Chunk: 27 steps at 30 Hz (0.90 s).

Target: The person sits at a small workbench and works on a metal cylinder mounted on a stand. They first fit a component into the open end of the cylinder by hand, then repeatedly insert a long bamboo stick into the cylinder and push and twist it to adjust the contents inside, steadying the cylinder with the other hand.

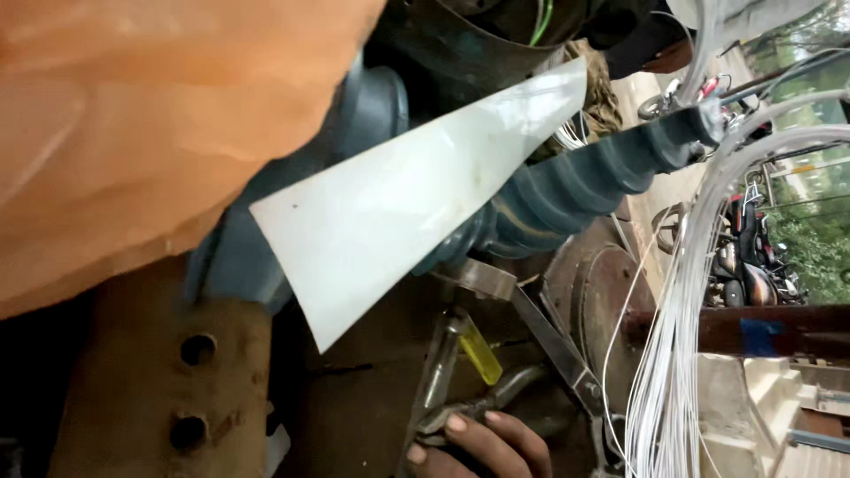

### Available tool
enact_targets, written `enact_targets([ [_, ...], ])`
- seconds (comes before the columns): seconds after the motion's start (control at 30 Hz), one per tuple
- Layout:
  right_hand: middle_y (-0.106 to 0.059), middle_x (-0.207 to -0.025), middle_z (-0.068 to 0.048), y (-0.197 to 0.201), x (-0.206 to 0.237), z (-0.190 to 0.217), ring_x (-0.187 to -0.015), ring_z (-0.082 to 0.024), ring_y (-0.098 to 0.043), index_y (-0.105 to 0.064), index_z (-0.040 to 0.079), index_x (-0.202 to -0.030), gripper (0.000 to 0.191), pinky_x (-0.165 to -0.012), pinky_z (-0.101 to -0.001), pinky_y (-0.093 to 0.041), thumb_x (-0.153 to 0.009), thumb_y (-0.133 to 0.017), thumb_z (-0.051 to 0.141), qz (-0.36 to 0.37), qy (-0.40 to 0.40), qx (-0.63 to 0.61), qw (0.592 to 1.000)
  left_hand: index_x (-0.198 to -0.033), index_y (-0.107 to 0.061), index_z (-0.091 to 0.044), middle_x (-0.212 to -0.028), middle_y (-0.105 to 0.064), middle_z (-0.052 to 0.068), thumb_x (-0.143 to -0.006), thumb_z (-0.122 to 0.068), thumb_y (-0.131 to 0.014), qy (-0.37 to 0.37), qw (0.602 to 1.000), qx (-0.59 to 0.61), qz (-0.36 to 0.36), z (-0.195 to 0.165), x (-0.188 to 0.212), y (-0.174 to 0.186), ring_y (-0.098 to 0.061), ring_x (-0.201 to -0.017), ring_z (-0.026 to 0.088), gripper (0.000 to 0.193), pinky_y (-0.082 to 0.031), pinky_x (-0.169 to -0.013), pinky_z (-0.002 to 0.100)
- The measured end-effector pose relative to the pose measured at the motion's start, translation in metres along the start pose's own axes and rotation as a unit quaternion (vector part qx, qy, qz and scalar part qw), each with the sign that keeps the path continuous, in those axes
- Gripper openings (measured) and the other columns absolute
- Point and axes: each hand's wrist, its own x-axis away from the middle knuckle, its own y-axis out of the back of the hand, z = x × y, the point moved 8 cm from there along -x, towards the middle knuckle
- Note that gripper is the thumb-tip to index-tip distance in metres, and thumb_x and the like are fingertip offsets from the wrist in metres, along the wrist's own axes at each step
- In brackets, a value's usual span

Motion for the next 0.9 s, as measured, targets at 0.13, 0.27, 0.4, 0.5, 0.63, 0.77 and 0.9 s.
enact_targets([
  [0.13, -0.068, -0.103, 0.026, 0.002, -0.007, -0.002, -0.115, -0.005, -0.062, -0.067, 0.035, -0.091, 0.005, -0.102, -0.0326, -0.047, -0.094, -0.067, 0.031, -0.008, -0.022, -0.007, 1.0, -0.111, -0.073, -0.002, -0.104, -0.07, 0.016, -0.093, -0.013, -0.058, -0.031, 0.999, -0.024, 0.001, -0.009, 0.008, -0.006, -0.06, -0.1, 0.031, 0.026, -0.045, -0.087, 0.044],
  [0.27, -0.069, -0.105, 0.025, 0.008, -0.015, 0.001, -0.116, -0.007, -0.062, -0.067, 0.033, -0.092, 0.004, -0.102, -0.0339, -0.047, -0.095, -0.067, 0.031, -0.01, -0.009, -0.014, 1.0, -0.109, -0.073, -0.003, -0.106, -0.069, 0.017, -0.092, -0.013, -0.058, -0.068, 0.997, -0.04, 0.005, -0.007, 0.032, -0.01, -0.059, -0.103, 0.033, 0.025, -0.044, -0.09, 0.045],
  [0.4, -0.07, -0.115, 0.013, 0.015, -0.016, 0.0, -0.124, -0.014, -0.061, -0.071, 0.025, -0.105, 0.014, -0.108, -0.04, -0.047, -0.099, -0.068, 0.038, 0.065, -0.031, -0.102, 0.992, -0.106, -0.074, -0.003, -0.107, -0.069, 0.017, -0.092, -0.014, -0.058, -0.119, 0.991, -0.051, 0.029, -0.007, 0.08, -0.031, -0.058, -0.106, 0.034, 0.025, -0.042, -0.093, 0.047],
  [0.5, -0.065, -0.124, 0.005, 0.03, -0.025, 0.006, -0.131, -0.019, -0.057, -0.071, 0.026, -0.119, 0.025, -0.113, -0.0437, -0.044, -0.1, -0.071, 0.042, 0.065, -0.007, -0.14, 0.988, -0.105, -0.074, -0.003, -0.108, -0.069, 0.018, -0.091, -0.015, -0.058, -0.182, 0.98, -0.06, 0.057, -0.016, 0.133, -0.045, -0.058, -0.108, 0.035, 0.024, -0.041, -0.095, 0.048],
  [0.63, -0.058, -0.139, -0.009, 0.058, -0.035, 0.008, -0.138, -0.032, -0.05, -0.069, 0.026, -0.129, 0.05, -0.115, -0.0533, -0.036, -0.08, -0.078, 0.029, 0.108, 0.105, -0.172, 0.974, -0.103, -0.075, -0.004, -0.109, -0.069, 0.018, -0.091, -0.015, -0.058, -0.288, 0.945, -0.09, 0.125, -0.031, 0.22, -0.045, -0.057, -0.111, 0.037, 0.024, -0.04, -0.098, 0.049],
  [0.77, -0.052, -0.143, -0.016, 0.088, -0.036, 0.009, -0.14, -0.04, -0.043, -0.063, 0.016, -0.136, 0.076, -0.112, -0.0579, -0.032, -0.065, -0.086, 0.033, 0.108, 0.129, -0.23, 0.959, -0.1, -0.076, -0.004, -0.11, -0.069, 0.019, -0.09, -0.016, -0.057, -0.361, 0.9, -0.152, 0.19, -0.05, 0.326, -0.039, -0.056, -0.114, 0.038, 0.024, -0.039, -0.101, 0.05],
  [0.9, -0.051, -0.144, -0.017, 0.116, -0.024, 0.008, -0.14, -0.04, -0.042, -0.061, 0.014, -0.135, 0.076, -0.114, -0.058, -0.031, -0.063, -0.084, 0.026, 0.078, 0.128, -0.248, 0.957, -0.098, -0.076, -0.004, -0.112, -0.068, 0.019, -0.09, -0.017, -0.057, -0.387, 0.858, -0.246, 0.233, -0.051, 0.441, -0.025, -0.055, -0.117, 0.04, 0.024, -0.038, -0.104, 0.052],
])
